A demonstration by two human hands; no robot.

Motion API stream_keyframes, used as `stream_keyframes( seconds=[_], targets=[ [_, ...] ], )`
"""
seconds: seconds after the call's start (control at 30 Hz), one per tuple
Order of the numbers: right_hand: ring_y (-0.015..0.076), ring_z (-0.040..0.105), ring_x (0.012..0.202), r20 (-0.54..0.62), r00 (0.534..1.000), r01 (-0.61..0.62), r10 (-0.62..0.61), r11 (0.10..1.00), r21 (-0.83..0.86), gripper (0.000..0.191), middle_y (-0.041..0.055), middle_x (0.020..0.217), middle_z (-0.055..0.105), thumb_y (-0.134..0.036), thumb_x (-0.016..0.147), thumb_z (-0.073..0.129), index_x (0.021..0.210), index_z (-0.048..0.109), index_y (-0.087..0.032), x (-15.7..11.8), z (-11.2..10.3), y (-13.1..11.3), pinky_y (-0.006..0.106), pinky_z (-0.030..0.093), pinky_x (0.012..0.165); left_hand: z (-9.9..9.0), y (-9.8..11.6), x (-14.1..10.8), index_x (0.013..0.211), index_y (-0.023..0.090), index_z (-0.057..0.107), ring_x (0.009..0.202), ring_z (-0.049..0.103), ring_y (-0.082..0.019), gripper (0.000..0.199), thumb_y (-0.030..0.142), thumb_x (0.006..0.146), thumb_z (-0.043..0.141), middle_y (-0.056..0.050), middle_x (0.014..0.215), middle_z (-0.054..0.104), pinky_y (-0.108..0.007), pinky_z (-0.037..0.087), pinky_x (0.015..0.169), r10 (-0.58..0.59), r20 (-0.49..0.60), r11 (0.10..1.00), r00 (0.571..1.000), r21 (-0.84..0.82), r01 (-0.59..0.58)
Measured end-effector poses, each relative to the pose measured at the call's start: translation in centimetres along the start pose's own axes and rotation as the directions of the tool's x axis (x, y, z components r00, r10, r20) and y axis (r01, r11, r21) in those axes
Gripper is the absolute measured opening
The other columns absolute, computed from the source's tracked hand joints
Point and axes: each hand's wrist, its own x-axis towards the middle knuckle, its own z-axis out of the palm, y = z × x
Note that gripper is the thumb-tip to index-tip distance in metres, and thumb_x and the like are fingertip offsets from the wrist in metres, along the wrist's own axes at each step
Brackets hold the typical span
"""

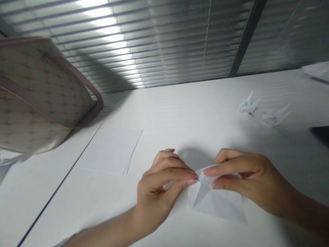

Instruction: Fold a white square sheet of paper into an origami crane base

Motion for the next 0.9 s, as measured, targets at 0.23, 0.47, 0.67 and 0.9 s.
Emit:
stream_keyframes(
  seconds=[0.23, 0.47, 0.67, 0.9],
  targets=[
    [0.0056, 0.057, 0.064, -0.015, 0.999, 0.049, -0.051, 0.995, -0.091, 0.02, -0.004, 0.074, 0.058, -0.02, 0.075, 0.073, 0.087, 0.076, -0.036, 0.2, -0.2, 0.0, 0.011, 0.046, 0.053, -0.4, 0.0, -0.4, 0.089, 0.021, 0.069, 0.088, 0.055, -0.018, 0.018, 0.005, 0.082, 0.066, 0.001, 0.084, 0.07, -0.042, 0.035, 0.1, 0.089, 0.049, 0.979, 0.995, 0.178, -0.096],
    [0.0133, 0.059, 0.1, -0.037, 0.951, 0.281, -0.307, 0.908, -0.312, 0.014, 0.0006, 0.107, 0.061, -0.019, 0.081, 0.068, 0.085, 0.074, -0.031, 0.2, -0.2, 0.1, 0.025, 0.048, 0.084, -0.5, 0.0, -0.3, 0.09, 0.023, 0.067, 0.093, 0.054, -0.019, 0.02, 0.005, 0.085, 0.061, 0.001, 0.082, 0.069, -0.043, 0.032, 0.098, 0.11, 0.069, 0.959, 0.992, 0.255, -0.124],
    [0.0173, 0.059, 0.099, 0.069, 0.885, 0.451, -0.46, 0.812, -0.371, 0.008, -0.0009, 0.083, 0.07, -0.017, 0.084, 0.065, 0.084, 0.068, -0.024, 0.3, -0.1, -0.3, 0.035, 0.043, 0.088, -0.5, 0.1, 0.0, 0.084, 0.025, 0.067, 0.083, 0.056, -0.018, 0.01, 0.017, 0.089, 0.062, 0.002, 0.078, 0.068, -0.039, 0.032, 0.092, 0.069, 0.161, 0.991, 0.985, 0.102, -0.086],
    [0.015, 0.062, 0.082, 0.176, 0.891, 0.452, -0.418, 0.845, -0.284, 0.008, -0.002, 0.077, 0.068, -0.02, 0.088, 0.061, 0.082, 0.064, -0.024, 0.3, 0.1, -0.9, 0.034, 0.043, 0.081, -0.1, 0.6, 0.5, 0.078, 0.022, 0.065, 0.086, 0.054, -0.017, 0.015, 0.029, 0.09, 0.06, -0.001, 0.081, 0.064, -0.034, 0.035, 0.088, -0.043, 0.233, 0.998, 0.971, -0.033, 0.053]
  ],
)
